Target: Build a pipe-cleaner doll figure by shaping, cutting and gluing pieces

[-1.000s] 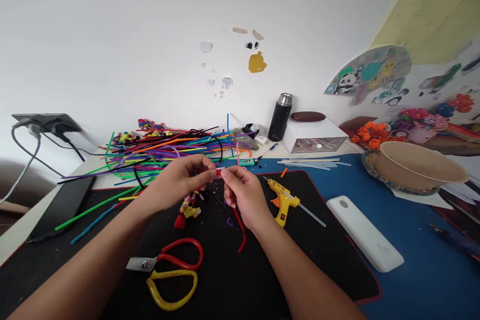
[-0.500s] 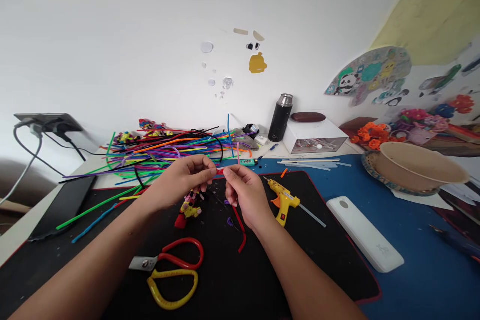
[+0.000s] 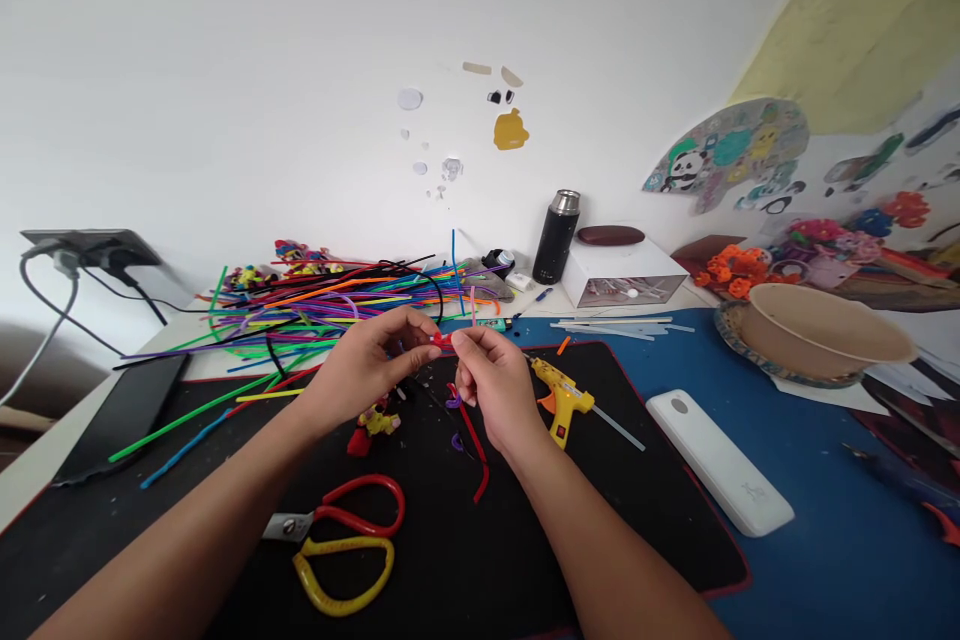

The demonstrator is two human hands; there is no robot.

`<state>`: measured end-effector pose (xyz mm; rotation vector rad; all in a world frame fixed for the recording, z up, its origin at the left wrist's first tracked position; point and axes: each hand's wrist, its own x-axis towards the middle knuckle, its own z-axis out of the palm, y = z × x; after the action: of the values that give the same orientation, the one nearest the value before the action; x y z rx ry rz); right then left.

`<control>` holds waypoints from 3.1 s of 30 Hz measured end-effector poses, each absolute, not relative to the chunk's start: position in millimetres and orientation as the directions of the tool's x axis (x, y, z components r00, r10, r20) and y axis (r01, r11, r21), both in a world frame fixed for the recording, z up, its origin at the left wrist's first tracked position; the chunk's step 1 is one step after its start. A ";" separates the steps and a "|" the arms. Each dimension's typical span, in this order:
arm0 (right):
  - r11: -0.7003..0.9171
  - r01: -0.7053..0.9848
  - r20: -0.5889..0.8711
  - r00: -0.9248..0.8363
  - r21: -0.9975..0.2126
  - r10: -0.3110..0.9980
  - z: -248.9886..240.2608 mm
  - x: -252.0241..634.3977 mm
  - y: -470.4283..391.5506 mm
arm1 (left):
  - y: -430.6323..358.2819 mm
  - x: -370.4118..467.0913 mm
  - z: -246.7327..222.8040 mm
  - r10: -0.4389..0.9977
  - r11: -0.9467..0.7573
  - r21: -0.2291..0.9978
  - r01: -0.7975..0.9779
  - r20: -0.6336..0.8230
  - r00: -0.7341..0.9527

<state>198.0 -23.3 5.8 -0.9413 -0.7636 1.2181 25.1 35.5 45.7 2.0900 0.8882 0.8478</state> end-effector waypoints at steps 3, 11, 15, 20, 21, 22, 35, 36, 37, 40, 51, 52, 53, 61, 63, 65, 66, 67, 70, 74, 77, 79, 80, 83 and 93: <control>0.081 -0.407 -0.001 0.199 -0.910 0.980 5.3 197.5 -23.6 | 34.5 24.6 44.9 0.782 -0.539 0.783 0.312 0.327 0.531; 0.098 -0.370 0.029 0.188 -0.924 0.982 3.5 196.6 -23.6 | 35.9 24.2 42.5 0.742 -0.643 0.657 0.392 0.409 0.532; 0.095 -0.370 0.028 0.182 -0.924 0.983 3.5 196.3 -24.1 | 36.2 24.0 39.9 0.718 -0.683 0.607 0.407 0.455 0.526; 0.080 -0.400 0.020 0.150 -0.913 0.988 4.5 196.6 -24.8 | 37.7 22.5 36.0 0.684 -0.725 0.550 0.415 0.500 0.531; 0.080 -0.406 0.023 0.143 -0.910 0.989 4.8 196.7 -25.0 | 37.8 22.2 36.0 0.679 -0.731 0.538 0.420 0.511 0.528; 0.081 -0.410 0.026 0.136 -0.908 0.990 5.0 196.8 -25.2 | 37.7 21.9 36.2 0.672 -0.739 0.525 0.423 0.522 0.526; 0.083 -0.367 0.043 0.114 -0.927 0.993 4.3 196.0 -25.0 | 38.4 19.5 36.7 0.553 -0.833 0.392 0.390 0.592 0.586; 0.084 -0.368 0.045 0.114 -0.926 0.992 4.5 195.9 -24.9 | 38.4 19.6 36.5 0.551 -0.834 0.390 0.390 0.594 0.586; 0.086 -0.368 0.047 0.114 -0.926 0.992 4.8 195.8 -24.9 | 38.2 19.7 36.6 0.548 -0.837 0.386 0.389 0.597 0.586; 0.092 -0.368 0.051 0.120 -0.925 0.991 5.1 195.4 -25.2 | 36.7 20.6 37.4 0.536 -0.844 0.379 0.379 0.610 0.584; 0.099 -0.368 0.054 0.132 -0.925 0.990 5.6 194.7 -25.6 | 34.5 21.6 39.7 0.552 -0.833 0.379 0.402 0.600 0.579; 0.100 -0.370 0.054 0.132 -0.924 0.990 5.4 194.5 -25.5 | 34.6 21.5 39.4 0.547 -0.837 0.373 0.401 0.603 0.581; 0.102 -0.373 0.055 0.132 -0.922 0.990 5.2 194.4 -25.5 | 34.6 21.4 39.0 0.540 -0.841 0.365 0.399 0.608 0.582; 0.101 -0.383 0.056 0.128 -0.918 0.990 4.0 194.5 -26.6 | 34.8 21.6 38.6 0.519 -0.854 0.350 0.385 0.626 0.582; 0.097 -0.379 0.052 0.126 -0.920 0.991 4.2 194.5 -26.7 | 35.0 21.7 39.0 0.523 -0.852 0.358 0.383 0.625 0.579; 0.094 -0.377 0.050 0.123 -0.921 0.991 4.2 194.5 -26.7 | 35.1 21.8 39.2 0.530 -0.847 0.367 0.384 0.624 0.574; 0.094 -0.377 0.051 0.122 -0.921 0.991 4.0 194.5 -26.6 | 35.1 21.9 39.2 0.535 -0.844 0.370 0.387 0.622 0.572; 0.093 -0.377 0.052 0.119 -0.922 0.991 3.8 194.4 -26.6 | 35.2 22.0 39.2 0.539 -0.842 0.372 0.390 0.621 0.570; 0.092 -0.380 0.051 0.116 -0.921 0.992 3.2 194.4 -26.7 | 35.3 22.0 38.5 0.542 -0.839 0.372 0.396 0.621 0.566; 0.083 -0.377 0.042 0.115 -0.922 0.992 3.8 194.7 -27.1 | 35.5 21.9 37.7 0.568 -0.823 0.385 0.418 0.596 0.568; 0.079 -0.372 0.041 0.111 -0.925 0.993 4.4 194.6 -27.2 | 35.9 21.8 38.1 0.596 -0.803 0.409 0.433 0.571 0.565; 0.078 -0.374 0.039 0.110 -0.924 0.993 4.7 194.4 -27.0 | 36.3 21.6 38.7 0.604 -0.797 0.428 0.427 0.558 0.569; 0.078 -0.374 0.039 0.110 -0.924 0.993 4.9 194.3 -26.9 | 36.6 21.5 39.1 0.602 -0.798 0.435 0.417 0.557 0.572; 0.081 -0.376 0.041 0.112 -0.923 0.993 5.8 194.2 -27.0 | 37.1 21.3 40.1 0.596 -0.802 0.448 0.395 0.565 0.570; 0.082 -0.380 0.042 0.113 -0.921 0.993 5.5 194.5 -27.2 | 36.8 21.3 40.5 0.633 -0.772 0.493 0.401 0.539 0.555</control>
<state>194.5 -27.2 5.5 -0.9201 -0.8745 1.2501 21.3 36.8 40.5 2.4801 0.8524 1.0443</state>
